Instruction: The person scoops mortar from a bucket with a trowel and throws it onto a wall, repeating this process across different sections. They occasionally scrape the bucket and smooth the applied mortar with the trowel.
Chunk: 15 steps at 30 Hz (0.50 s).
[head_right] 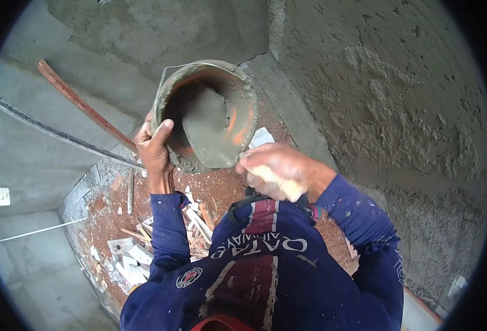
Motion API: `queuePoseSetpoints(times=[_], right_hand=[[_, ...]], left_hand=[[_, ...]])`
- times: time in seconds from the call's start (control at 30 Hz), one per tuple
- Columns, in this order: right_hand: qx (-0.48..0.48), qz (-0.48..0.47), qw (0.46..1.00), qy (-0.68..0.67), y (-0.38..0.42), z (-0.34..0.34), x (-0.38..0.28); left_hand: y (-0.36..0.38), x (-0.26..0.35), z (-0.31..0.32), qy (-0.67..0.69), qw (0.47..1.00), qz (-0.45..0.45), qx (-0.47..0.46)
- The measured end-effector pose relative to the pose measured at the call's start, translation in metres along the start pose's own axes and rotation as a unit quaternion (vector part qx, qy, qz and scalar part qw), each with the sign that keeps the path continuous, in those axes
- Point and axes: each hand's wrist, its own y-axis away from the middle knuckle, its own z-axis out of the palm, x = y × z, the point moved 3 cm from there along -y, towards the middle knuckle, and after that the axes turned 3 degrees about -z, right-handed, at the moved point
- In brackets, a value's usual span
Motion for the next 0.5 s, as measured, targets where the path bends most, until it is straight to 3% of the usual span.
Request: queuePoseSetpoints(times=[0.03,0.07,0.1,0.13,0.17,0.2,0.23,0.27,0.3,0.4,0.43,0.5], right_hand=[[0.108,0.009,0.951,0.289,0.007,-0.002,-0.004],[0.111,0.011,0.952,0.284,0.003,-0.008,-0.005],[0.181,-0.116,0.765,0.607,-0.005,-0.016,-0.017],[0.223,-0.220,0.454,0.834,-0.013,-0.014,-0.020],[0.305,-0.170,0.369,0.861,-0.029,-0.015,-0.016],[0.308,-0.166,0.370,0.861,-0.029,-0.018,-0.002],[0.263,-0.198,0.339,0.881,-0.028,-0.012,0.021],[0.214,-0.233,0.302,0.899,-0.029,-0.007,0.031],[0.212,-0.138,0.361,0.898,-0.033,-0.008,0.030],[0.238,-0.138,0.394,0.877,-0.005,-0.011,0.007],[0.246,-0.175,0.344,0.889,-0.006,-0.028,-0.005],[0.255,-0.165,0.368,0.879,-0.023,-0.041,0.028]], left_hand=[[0.001,-0.001,0.006,-0.027,0.999,0.019,-0.018],[0.001,-0.003,0.012,-0.053,0.997,0.036,-0.038],[0.000,-0.008,0.015,-0.060,0.996,0.050,-0.052],[0.001,-0.010,0.016,-0.057,0.996,0.045,-0.057],[0.000,-0.011,0.019,-0.061,0.995,0.033,-0.067],[0.002,-0.011,0.022,-0.066,0.995,0.019,-0.076],[0.006,-0.003,0.033,-0.015,0.998,-0.033,-0.055],[0.003,-0.005,0.032,-0.013,0.998,-0.030,-0.055],[0.001,-0.009,0.028,-0.029,0.997,-0.028,-0.058],[0.005,-0.028,0.016,-0.088,0.993,-0.014,-0.072],[0.008,-0.031,0.016,-0.126,0.989,0.008,-0.082],[0.009,-0.032,0.026,-0.121,0.988,0.019,-0.096]])
